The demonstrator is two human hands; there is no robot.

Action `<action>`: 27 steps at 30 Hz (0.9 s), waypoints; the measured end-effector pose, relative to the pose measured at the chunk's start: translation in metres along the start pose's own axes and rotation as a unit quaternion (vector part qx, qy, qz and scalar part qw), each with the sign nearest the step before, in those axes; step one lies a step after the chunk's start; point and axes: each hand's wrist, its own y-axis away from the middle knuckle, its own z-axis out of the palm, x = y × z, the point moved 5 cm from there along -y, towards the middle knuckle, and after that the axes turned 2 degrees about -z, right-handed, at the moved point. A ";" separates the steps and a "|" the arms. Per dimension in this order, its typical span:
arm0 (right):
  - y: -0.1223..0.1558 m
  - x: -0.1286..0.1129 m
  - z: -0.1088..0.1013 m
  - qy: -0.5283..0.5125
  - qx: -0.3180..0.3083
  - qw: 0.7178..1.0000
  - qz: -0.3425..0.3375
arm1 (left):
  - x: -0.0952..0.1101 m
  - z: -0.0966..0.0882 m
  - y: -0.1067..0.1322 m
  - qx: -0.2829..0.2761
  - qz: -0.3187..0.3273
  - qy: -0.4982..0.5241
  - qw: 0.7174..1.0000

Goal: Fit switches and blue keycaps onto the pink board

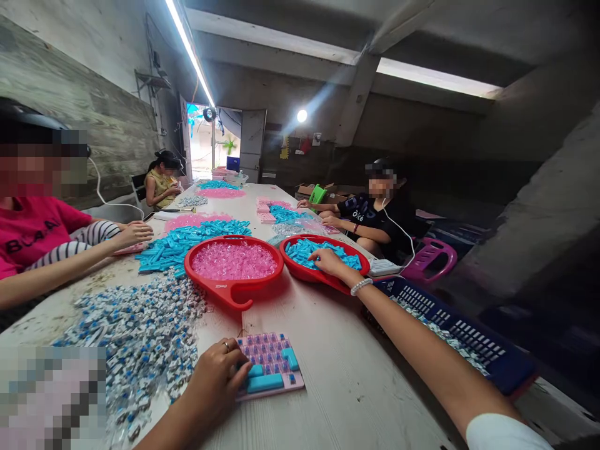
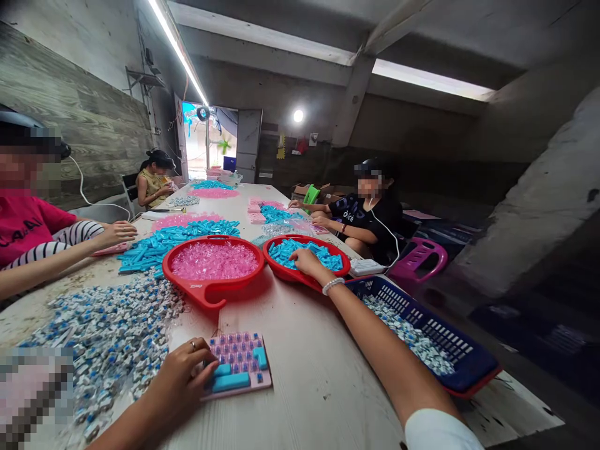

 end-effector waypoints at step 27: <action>0.110 -0.113 0.032 -0.243 0.111 0.928 -0.261 | -0.005 -0.008 0.000 0.019 0.002 -0.038 0.999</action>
